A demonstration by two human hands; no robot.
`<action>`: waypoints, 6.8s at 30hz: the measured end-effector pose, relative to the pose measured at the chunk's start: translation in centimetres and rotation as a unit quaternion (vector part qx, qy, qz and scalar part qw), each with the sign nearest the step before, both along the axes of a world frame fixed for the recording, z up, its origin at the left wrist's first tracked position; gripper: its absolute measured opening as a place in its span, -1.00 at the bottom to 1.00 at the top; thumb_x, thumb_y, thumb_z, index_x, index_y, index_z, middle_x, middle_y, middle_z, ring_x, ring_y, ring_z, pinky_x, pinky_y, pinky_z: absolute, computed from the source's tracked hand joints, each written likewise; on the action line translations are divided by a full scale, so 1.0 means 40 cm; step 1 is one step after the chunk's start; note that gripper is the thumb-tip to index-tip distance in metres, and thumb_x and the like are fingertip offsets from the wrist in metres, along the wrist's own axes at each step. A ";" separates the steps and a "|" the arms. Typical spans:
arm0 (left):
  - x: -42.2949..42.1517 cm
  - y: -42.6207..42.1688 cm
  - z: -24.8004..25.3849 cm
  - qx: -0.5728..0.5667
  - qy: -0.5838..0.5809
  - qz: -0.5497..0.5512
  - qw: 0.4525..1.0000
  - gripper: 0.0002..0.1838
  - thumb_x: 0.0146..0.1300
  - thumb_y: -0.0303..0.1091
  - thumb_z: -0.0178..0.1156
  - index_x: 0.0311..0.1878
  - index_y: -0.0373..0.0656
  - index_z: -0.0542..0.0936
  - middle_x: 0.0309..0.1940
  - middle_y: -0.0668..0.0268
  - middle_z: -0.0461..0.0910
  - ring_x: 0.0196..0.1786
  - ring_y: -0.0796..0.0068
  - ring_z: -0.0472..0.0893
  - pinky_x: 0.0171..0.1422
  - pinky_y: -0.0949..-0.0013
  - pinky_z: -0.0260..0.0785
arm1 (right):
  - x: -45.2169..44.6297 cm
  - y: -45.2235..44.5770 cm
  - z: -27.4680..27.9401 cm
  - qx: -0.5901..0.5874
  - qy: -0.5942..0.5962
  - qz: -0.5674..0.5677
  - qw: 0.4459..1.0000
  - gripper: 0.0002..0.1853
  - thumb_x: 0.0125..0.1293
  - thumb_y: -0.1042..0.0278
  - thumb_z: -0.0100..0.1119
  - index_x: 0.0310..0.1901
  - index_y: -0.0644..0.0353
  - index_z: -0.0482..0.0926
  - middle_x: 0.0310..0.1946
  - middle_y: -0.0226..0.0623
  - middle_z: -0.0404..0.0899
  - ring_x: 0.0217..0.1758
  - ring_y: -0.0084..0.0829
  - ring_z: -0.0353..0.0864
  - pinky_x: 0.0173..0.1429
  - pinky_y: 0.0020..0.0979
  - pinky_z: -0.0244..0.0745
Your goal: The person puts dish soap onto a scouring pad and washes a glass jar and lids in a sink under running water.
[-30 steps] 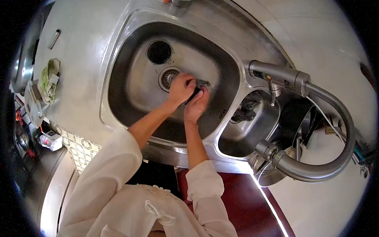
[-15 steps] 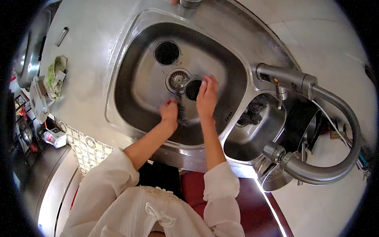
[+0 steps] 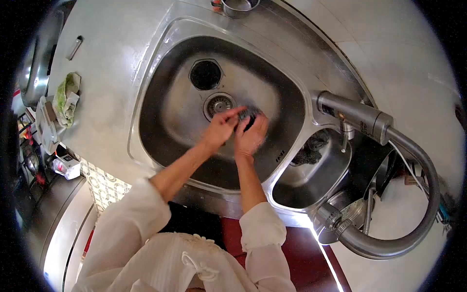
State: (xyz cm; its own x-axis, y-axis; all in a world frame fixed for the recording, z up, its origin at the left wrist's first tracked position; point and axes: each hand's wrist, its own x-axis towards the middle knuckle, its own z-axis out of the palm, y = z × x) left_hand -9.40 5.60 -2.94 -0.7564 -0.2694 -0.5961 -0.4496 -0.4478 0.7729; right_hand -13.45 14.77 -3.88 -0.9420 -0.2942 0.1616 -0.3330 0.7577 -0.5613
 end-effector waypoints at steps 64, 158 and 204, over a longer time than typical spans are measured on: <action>-0.022 0.021 -0.087 -0.058 -0.032 0.042 0.997 -0.72 0.22 -0.51 -0.01 -0.03 -0.28 0.56 -0.20 0.25 0.62 -0.14 0.50 0.53 0.02 0.46 0.33 | -0.021 -0.004 0.004 -0.081 -0.056 -0.168 0.981 -0.74 0.29 0.34 -0.10 -0.30 0.33 0.56 -0.37 -0.06 0.60 -0.33 -0.09 0.59 -0.20 -0.21 0.47; 0.023 0.017 0.005 -0.024 0.021 0.080 0.996 -0.73 0.15 -0.49 0.14 -0.05 -0.23 0.59 -0.20 0.29 0.63 -0.15 0.51 0.55 0.00 0.46 0.34 | 0.028 0.010 0.000 -0.105 -0.146 -0.331 0.926 -0.57 0.19 0.10 0.15 -0.14 0.39 0.49 -0.13 0.04 0.54 -0.13 -0.10 0.55 -0.02 -0.23 0.43; 0.034 0.063 -0.094 0.298 -0.138 0.106 0.939 -0.51 0.31 -0.08 -0.01 0.28 0.02 0.27 0.04 0.30 0.48 -0.03 0.36 0.53 -0.12 0.10 0.43 | -0.002 0.124 0.087 0.043 -0.011 0.018 0.999 -0.55 0.24 0.17 0.11 0.02 0.31 0.31 -0.11 0.02 0.29 -0.08 0.05 0.40 -0.05 -0.08 0.39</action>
State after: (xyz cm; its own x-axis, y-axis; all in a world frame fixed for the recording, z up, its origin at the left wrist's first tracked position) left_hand -8.05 8.13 -6.70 -0.5176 0.0480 -0.8543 -0.4487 -0.8653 0.2233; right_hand -13.52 19.73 -0.39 -0.9336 -0.3395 0.1145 -0.3492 0.7908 -0.5027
